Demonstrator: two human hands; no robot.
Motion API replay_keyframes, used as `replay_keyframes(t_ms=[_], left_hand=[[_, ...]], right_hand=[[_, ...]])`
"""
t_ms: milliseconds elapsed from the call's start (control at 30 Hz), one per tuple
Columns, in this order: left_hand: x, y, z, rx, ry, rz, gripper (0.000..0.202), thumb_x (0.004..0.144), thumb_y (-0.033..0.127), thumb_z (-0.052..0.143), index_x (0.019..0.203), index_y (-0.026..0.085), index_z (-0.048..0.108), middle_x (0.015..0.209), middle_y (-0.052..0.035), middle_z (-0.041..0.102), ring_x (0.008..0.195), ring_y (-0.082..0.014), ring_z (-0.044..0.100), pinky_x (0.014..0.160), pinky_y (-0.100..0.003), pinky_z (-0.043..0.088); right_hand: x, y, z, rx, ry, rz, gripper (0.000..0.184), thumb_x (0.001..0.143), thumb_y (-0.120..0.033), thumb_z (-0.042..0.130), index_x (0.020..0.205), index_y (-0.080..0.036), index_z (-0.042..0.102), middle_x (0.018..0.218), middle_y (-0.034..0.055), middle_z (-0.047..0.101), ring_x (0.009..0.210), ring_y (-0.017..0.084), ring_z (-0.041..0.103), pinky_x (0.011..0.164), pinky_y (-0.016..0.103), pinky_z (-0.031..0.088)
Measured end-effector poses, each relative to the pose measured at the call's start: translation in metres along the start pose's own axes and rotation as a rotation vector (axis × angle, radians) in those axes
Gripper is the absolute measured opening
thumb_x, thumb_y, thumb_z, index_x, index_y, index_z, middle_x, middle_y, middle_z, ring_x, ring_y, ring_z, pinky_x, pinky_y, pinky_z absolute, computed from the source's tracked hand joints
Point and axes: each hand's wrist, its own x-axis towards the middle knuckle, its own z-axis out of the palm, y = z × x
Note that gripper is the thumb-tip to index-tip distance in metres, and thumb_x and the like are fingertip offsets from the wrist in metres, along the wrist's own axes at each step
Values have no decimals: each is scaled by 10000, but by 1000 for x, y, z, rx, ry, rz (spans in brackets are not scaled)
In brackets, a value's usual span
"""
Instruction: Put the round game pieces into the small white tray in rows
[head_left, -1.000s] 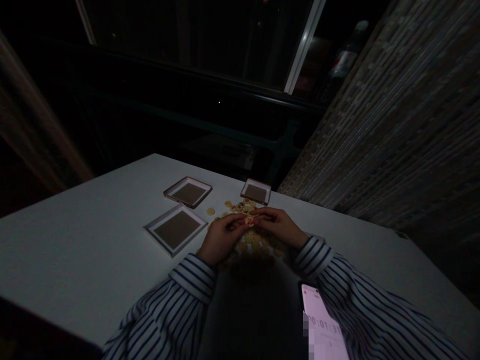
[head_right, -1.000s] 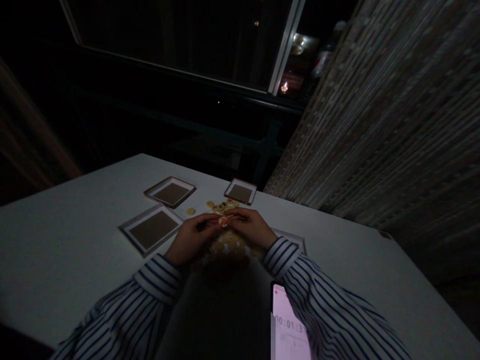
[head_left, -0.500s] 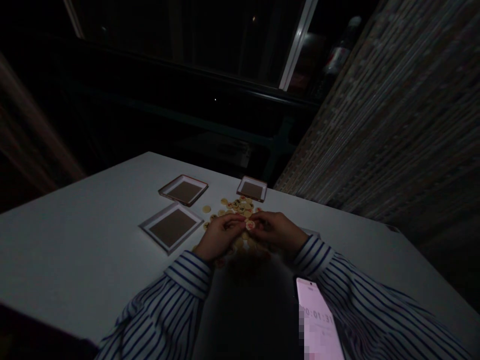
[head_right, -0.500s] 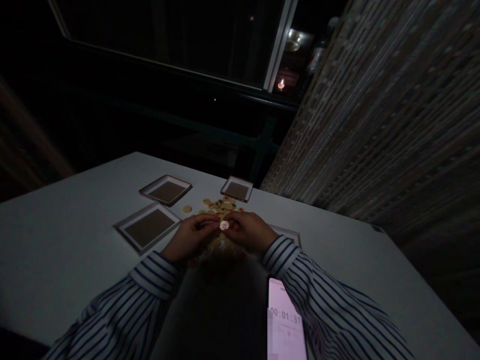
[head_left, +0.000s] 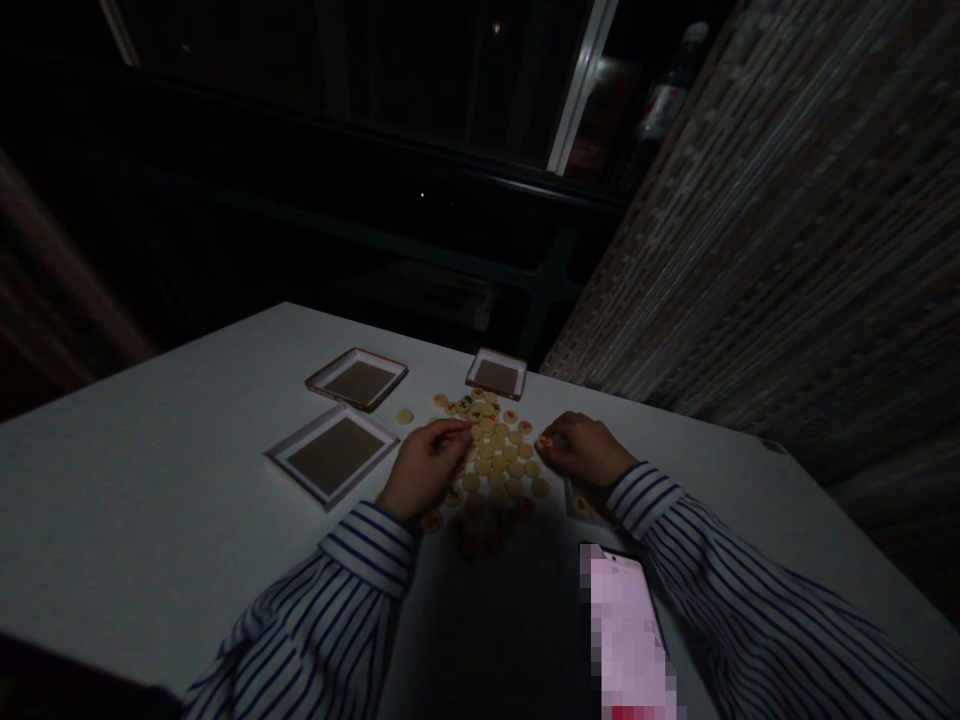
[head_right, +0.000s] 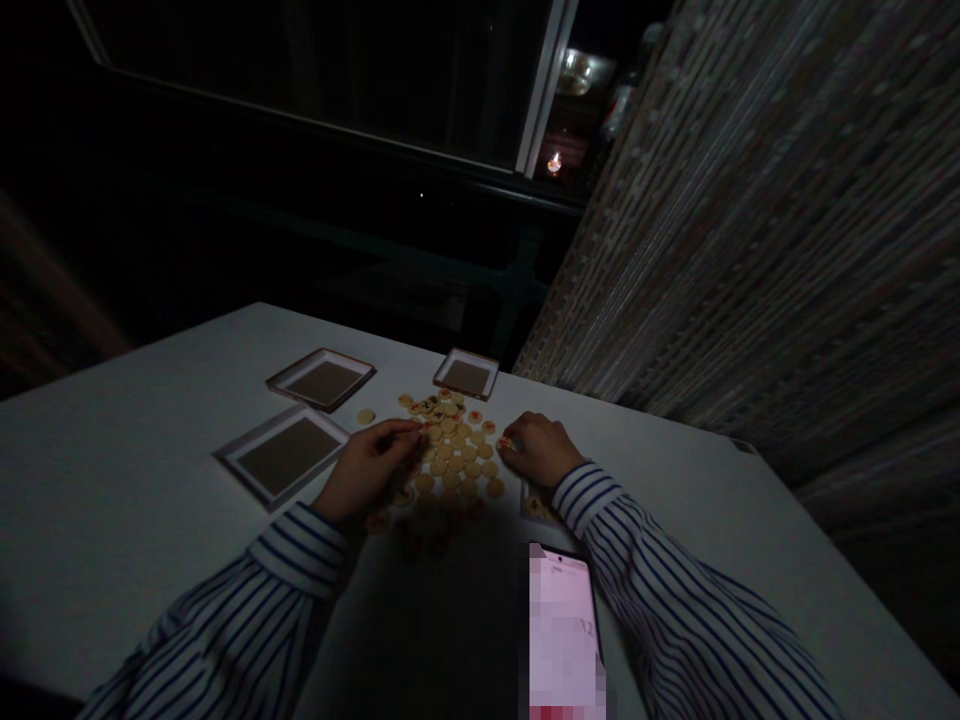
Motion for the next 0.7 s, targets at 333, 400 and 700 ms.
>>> replay_keyframes(t_ms=[333, 400, 700], left_hand=[[3, -3, -3, 28, 124, -2, 318, 738, 406, 532, 906, 156, 633, 818, -51, 673, 747, -169, 613, 664, -275, 473], [4, -3, -4, 65, 160, 12, 304, 737, 389, 531, 892, 151, 638, 826, -52, 673, 772, -172, 611, 708, -282, 466], [7, -6, -8, 89, 249, 15, 282, 733, 366, 527, 888, 161, 643, 834, -57, 667, 770, -172, 605, 717, -287, 459]], right_hand=[[10, 0, 13, -75, -78, 33, 320, 792, -389, 461, 988, -214, 643, 1035, 101, 577, 939, 224, 517, 732, 317, 360], [11, 1, 11, -79, -104, 37, 323, 787, -386, 467, 1002, -218, 638, 1044, 98, 576, 947, 224, 518, 742, 316, 363], [29, -29, 2, 23, 4, -68, 275, 780, -302, 481, 993, -192, 615, 1000, 60, 626, 922, 192, 527, 788, 294, 351]])
